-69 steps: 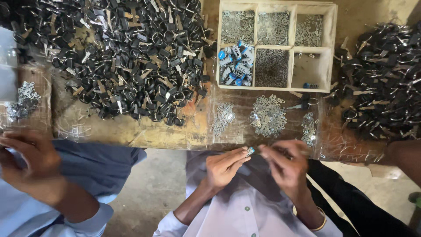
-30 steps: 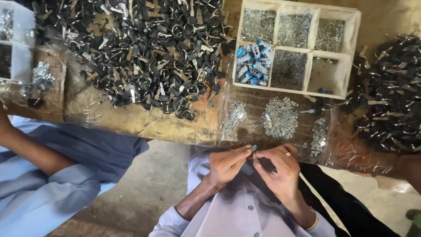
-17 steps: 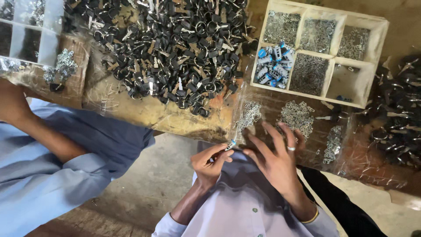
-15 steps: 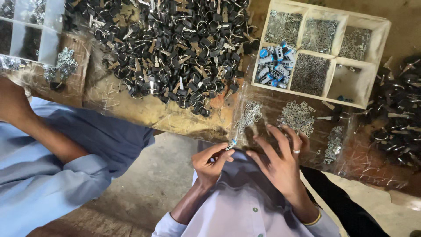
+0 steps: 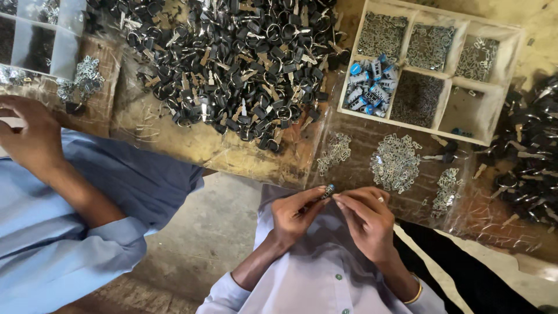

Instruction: The person sits at a workbench covered with piles of keychains and picks small metal and blue plastic components from a compartment tray. They thread the components onto a key ring by hand, press them into place, and set the finished keychain on the table, repeating the assembly cycle.

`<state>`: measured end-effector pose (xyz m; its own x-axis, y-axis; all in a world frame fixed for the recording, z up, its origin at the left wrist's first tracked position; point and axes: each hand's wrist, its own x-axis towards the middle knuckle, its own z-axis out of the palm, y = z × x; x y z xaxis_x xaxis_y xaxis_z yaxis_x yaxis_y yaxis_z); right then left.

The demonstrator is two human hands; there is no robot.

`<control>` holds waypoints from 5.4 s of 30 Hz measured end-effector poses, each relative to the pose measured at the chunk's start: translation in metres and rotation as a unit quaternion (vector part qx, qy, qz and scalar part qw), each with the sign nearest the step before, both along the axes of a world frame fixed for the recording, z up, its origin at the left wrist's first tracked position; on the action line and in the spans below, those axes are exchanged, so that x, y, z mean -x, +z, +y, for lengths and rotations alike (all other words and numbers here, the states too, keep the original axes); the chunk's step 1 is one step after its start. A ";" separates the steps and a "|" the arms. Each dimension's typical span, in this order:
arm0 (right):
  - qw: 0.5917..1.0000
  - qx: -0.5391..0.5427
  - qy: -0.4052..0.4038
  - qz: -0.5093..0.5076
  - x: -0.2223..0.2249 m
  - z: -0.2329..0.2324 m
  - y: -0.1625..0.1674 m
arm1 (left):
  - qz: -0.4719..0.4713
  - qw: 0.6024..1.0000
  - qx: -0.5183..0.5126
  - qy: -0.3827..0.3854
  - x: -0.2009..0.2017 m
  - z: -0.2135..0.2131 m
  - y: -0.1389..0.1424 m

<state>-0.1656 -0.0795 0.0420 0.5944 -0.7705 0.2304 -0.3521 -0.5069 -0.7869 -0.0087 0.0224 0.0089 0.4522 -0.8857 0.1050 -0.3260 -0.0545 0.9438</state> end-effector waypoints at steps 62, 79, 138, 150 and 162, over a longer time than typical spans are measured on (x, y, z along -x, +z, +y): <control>0.984 -0.098 0.111 0.099 0.020 -0.035 0.008 | -0.048 0.982 0.117 -0.140 -0.004 -0.005 -0.001; 0.990 0.055 -0.130 -0.016 0.079 -0.107 0.025 | 0.059 0.992 0.089 -0.072 0.001 -0.005 -0.005; 0.856 0.141 -0.380 0.322 0.201 -0.083 -0.056 | -0.351 0.920 0.043 -0.166 -0.060 -0.182 0.072; 0.903 -0.013 -0.428 -0.017 0.178 -0.081 -0.036 | -0.385 0.905 -0.008 -0.180 -0.061 -0.228 0.060; 0.975 0.129 -0.178 0.044 0.073 -0.109 -0.031 | -0.210 0.958 0.032 -0.195 -0.065 -0.217 0.077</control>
<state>-0.2386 -0.1884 0.0110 0.3260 -0.8552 0.4030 -0.6025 -0.5165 -0.6085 0.0567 -0.1943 0.0855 -0.0050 -0.9642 0.2651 -0.6607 0.2022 0.7229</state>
